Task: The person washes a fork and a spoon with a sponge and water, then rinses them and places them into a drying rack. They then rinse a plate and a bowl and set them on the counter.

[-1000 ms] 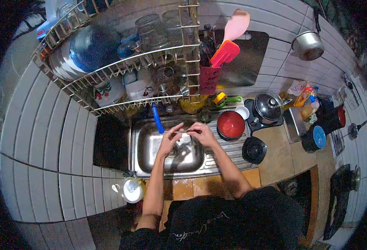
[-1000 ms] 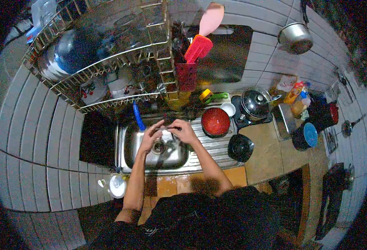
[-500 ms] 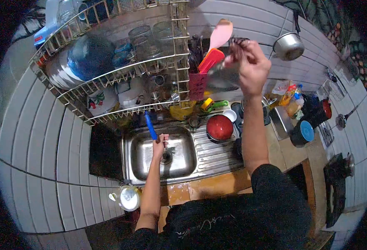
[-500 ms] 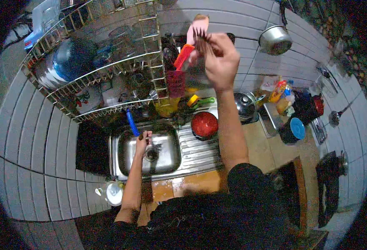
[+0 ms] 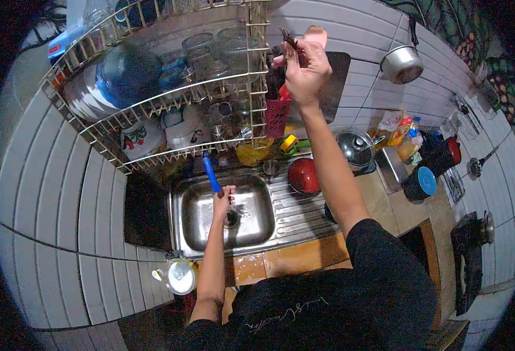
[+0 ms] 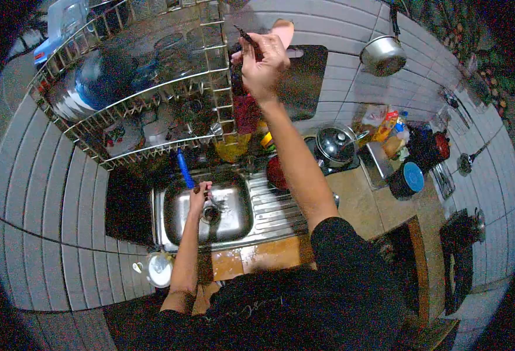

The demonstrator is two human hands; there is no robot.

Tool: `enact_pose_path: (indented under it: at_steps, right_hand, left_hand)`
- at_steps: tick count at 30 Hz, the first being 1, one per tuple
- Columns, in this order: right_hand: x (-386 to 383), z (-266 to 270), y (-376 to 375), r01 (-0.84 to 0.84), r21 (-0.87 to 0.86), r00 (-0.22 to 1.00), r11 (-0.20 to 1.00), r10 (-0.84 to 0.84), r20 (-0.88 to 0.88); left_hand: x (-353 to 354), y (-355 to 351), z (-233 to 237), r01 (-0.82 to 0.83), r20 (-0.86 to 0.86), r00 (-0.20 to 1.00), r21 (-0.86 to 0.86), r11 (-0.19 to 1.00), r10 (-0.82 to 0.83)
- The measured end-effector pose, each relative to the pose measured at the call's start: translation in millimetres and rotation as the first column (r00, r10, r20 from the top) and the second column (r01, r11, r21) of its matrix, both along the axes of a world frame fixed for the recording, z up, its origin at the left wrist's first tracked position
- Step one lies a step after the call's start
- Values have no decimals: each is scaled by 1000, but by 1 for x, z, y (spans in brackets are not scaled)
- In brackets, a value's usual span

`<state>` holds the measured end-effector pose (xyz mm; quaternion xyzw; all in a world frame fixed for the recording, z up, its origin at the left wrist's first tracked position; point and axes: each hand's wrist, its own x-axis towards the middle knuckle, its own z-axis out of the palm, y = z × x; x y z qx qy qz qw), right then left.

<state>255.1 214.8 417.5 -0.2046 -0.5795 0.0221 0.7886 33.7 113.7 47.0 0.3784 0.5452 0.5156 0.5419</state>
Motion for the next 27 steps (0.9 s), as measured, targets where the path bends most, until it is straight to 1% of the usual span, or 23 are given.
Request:
enact_pose_path:
  at_steps: [1,2,4,5,6,7,8,10,11,12,13,14,15,17,18,19,21,23,25,26,27]
  right_hand:
    - [0,0,-2,82,-30,995,996,-80,63]
    - [1,-2,2,81,-31,995,996,-79,64]
    - [7,-8,12,284,-75,943,956,-264,205]
    - [8,-7,9,283,-76,943,956,-263,206]
    - [9,-6,6,306,-75,925,949,-278,257]
    - [11,-4,4,329,-73,905,941,-293,308]
    - [15,-3,5,329,-75,905,941,-292,309]
    - [22,0,7,426,-26,821,904,-374,431]
    - [23,3,4,428,-30,821,903,-375,431]
    - [24,6,2,376,-62,847,925,-316,427]
    - [25,10,-1,323,-93,870,942,-257,421]
    - [27,13,-1,308,-63,872,949,-255,418]
    - [29,16,-2,313,-63,872,948,-260,415]
    - [32,19,-3,208,-75,859,975,-145,491]
    - [34,18,2,217,3,822,976,-184,538]
    - [36,17,4,220,1,824,976,-186,535]
    - [36,21,2,269,43,727,962,-232,646]
    - [37,22,4,260,23,727,965,-211,653]
    - [38,22,1,447,4,574,895,-290,766]
    - [38,23,-2,449,2,576,894,-291,764]
    - [39,24,-4,460,-45,569,887,-256,781]
  left_hand:
    - [-1,-1,0,-16,-13,1000,0,1000,16]
    - [-2,0,-3,-32,-26,999,0,999,32]
    - [-6,2,-9,-25,-19,1000,17,1000,25]
    - [-7,3,-9,-16,-12,1000,35,999,17]
    - [-7,3,-9,-18,-11,1000,35,999,18]
    - [-8,2,-10,-18,3,1000,15,1000,18]
    - [-9,2,-11,-17,16,1000,-5,1000,17]
    - [-10,3,-14,-17,41,999,5,1000,17]
    - [-9,2,-12,-15,66,998,16,1000,14]
    - [-8,1,-11,-11,64,998,14,1000,10]
    - [-8,0,-9,-11,-10,1000,15,1000,11]
    - [-7,-2,-5,-11,-83,996,18,1000,13]
    - [-6,-2,-1,-6,-86,996,18,1000,8]
    - [-5,-4,3,-26,-70,997,-30,999,24]
    - [-6,-3,-2,-23,-74,997,-32,999,21]
    - [-7,-1,-6,-27,-62,998,-34,999,25]
    - [-7,0,-6,-26,-55,998,-35,999,24]
    - [-6,-1,-3,-39,-83,996,-44,998,36]
    - [-4,-4,1,-24,-64,998,-43,999,21]
    - [-4,-4,2,-12,-42,999,-39,999,10]
    - [-4,-4,4,-11,-44,999,-37,999,9]
